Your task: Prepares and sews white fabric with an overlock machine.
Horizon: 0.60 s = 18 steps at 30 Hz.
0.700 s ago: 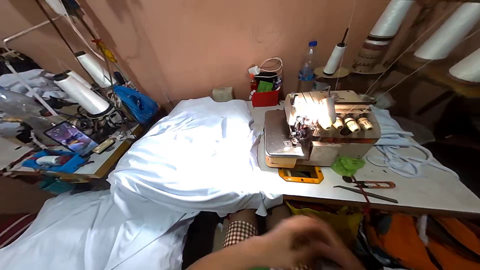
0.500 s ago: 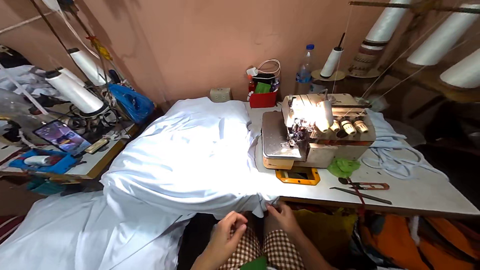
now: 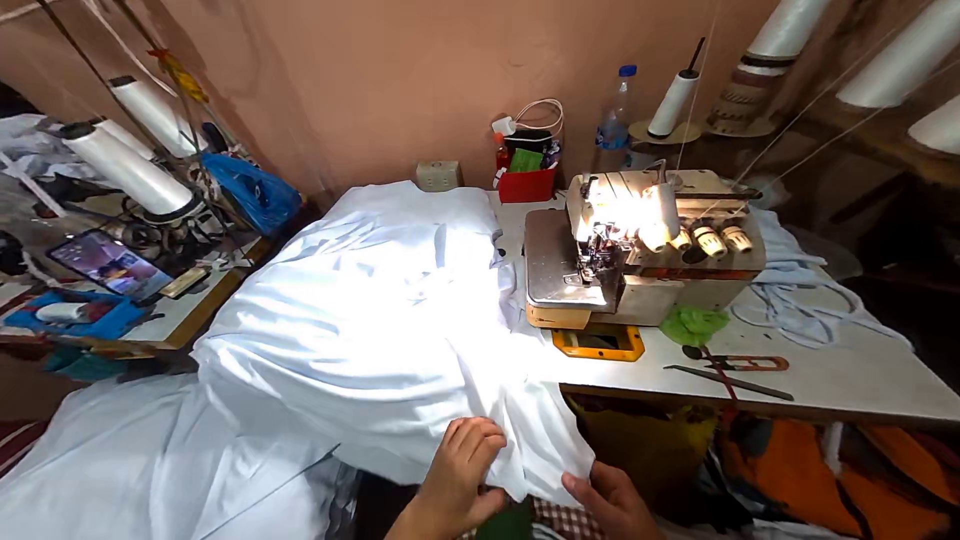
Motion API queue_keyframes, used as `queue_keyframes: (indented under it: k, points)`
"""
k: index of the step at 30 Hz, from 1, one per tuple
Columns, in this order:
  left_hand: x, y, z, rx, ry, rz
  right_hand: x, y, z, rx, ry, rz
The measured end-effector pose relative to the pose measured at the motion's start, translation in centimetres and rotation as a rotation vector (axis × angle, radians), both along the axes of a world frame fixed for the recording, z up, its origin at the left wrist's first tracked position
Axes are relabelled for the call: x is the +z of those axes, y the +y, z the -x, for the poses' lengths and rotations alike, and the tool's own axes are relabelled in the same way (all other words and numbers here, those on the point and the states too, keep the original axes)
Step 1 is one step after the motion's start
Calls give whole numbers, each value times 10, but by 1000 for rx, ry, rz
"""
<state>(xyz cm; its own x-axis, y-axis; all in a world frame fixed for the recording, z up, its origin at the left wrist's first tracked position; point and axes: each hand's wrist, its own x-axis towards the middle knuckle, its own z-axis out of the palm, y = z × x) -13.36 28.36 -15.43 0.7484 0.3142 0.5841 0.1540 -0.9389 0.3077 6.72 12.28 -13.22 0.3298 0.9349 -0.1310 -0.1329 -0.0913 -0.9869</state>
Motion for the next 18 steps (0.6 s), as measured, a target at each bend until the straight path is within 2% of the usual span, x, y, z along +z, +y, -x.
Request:
queue_keyframes:
  k: [3,5,8,10,12,14,16,18]
  points:
    - [-5,-9,4,-21,76,181,-17,-8,4,16,-13,19]
    - [-3,-12,-2,48,49,233,-31,-12,7,97,-213,19]
    - [11,-1,-9,63,45,235,-52,-6,-4,482,-436,241]
    - [32,20,-13,90,-4,138,-70,-1,-10,579,-504,400]
    - [67,47,-25,197,-37,10,-72,1,-15,494,-577,464]
    - [103,76,-48,286,31,-10,-53,13,-24,339,-649,438]
    - [118,113,-82,292,174,49,-36,31,-27,82,-781,204]
    - [120,147,-123,286,436,133,-31,57,-27,-164,-933,-131]
